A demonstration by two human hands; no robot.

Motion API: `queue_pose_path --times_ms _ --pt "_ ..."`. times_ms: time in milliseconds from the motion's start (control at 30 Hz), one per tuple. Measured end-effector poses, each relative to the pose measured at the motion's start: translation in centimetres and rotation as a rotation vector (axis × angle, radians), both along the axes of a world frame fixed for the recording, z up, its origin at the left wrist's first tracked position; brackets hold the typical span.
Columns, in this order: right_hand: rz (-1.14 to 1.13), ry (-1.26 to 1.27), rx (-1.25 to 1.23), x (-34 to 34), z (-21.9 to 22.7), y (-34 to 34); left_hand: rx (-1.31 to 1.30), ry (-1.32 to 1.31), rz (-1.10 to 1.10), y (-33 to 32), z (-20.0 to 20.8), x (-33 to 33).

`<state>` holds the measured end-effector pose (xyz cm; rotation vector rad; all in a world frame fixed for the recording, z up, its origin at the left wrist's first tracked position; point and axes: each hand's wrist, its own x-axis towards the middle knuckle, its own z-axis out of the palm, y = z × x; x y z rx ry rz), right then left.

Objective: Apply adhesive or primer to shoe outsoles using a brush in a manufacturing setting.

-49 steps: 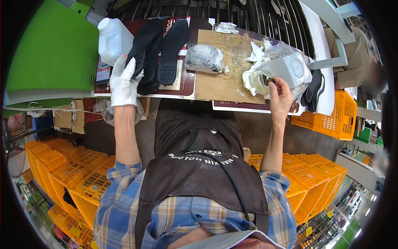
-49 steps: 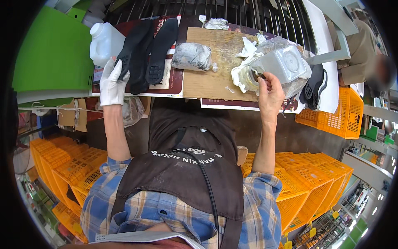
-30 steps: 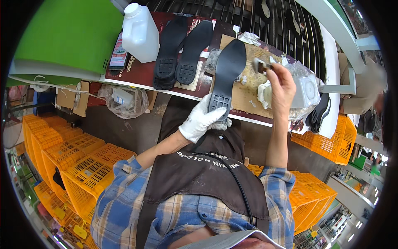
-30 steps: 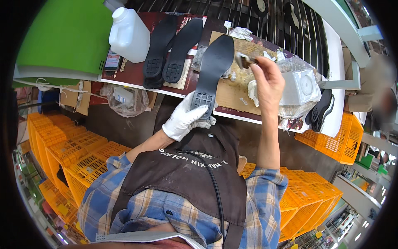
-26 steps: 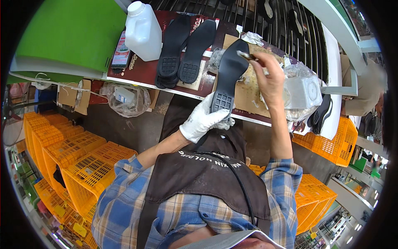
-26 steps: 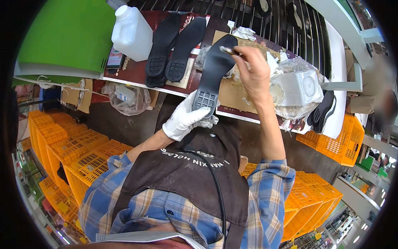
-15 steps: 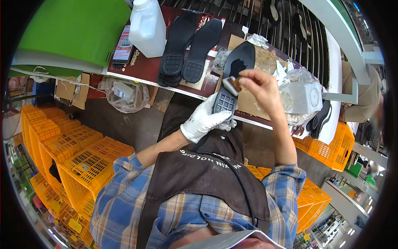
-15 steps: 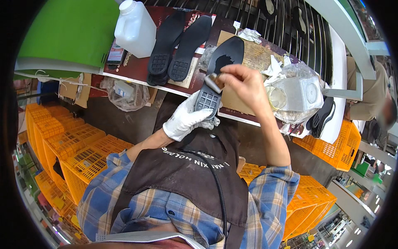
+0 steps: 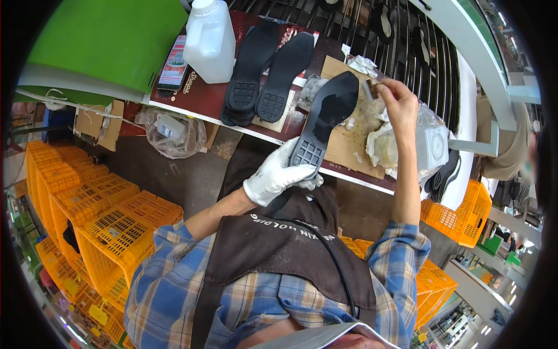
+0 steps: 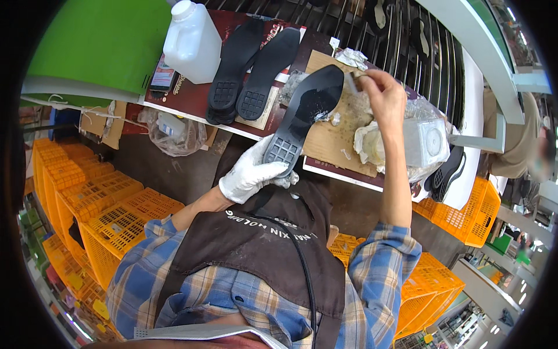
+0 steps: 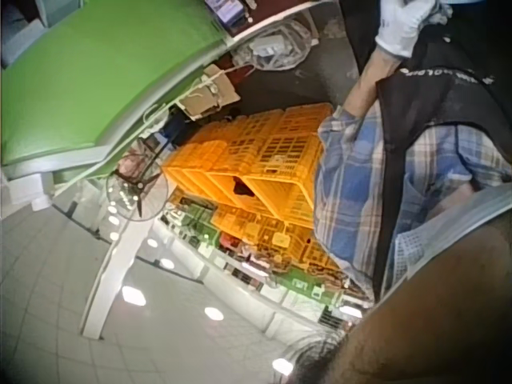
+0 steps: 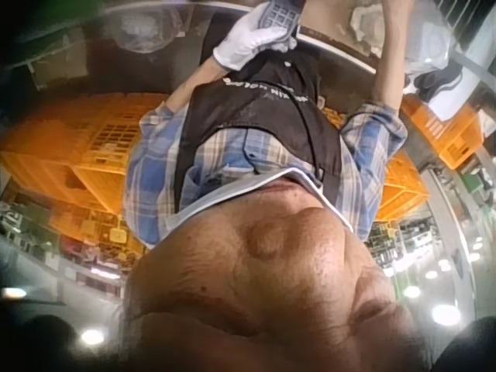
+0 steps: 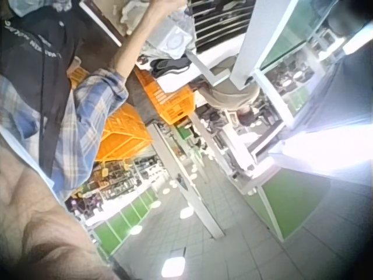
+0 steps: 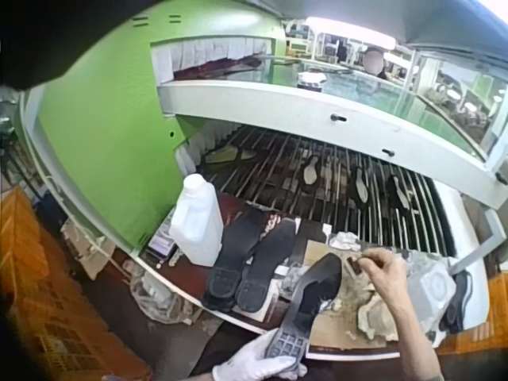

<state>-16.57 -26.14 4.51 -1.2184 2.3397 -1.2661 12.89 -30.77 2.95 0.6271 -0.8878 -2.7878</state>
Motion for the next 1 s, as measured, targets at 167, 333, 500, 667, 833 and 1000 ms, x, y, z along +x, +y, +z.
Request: queue_pose_path --times_ms 167,333,500,667,833,1000 --pt "0.051 0.161 0.096 -1.8 -1.0 -0.7 0.009 0.001 -0.004 -0.6 0.7 0.6" --pt "0.323 -0.088 0.110 -2.9 -1.0 -1.5 0.015 -0.023 0.024 -1.0 1.1 1.2" --pt "-0.049 0.163 0.040 -3.8 -0.6 -2.7 0.018 -0.004 0.030 -1.5 0.8 1.8" --pt "0.228 0.183 0.259 -3.9 -0.2 -3.9 0.000 0.006 0.040 -1.8 0.6 2.3" --pt "0.387 -0.171 0.147 -2.7 0.7 -4.9 0.025 0.016 0.054 -1.9 0.4 2.5" --pt "0.206 0.088 0.175 -1.0 1.9 -6.0 0.034 0.025 0.043 -2.0 0.3 2.3"
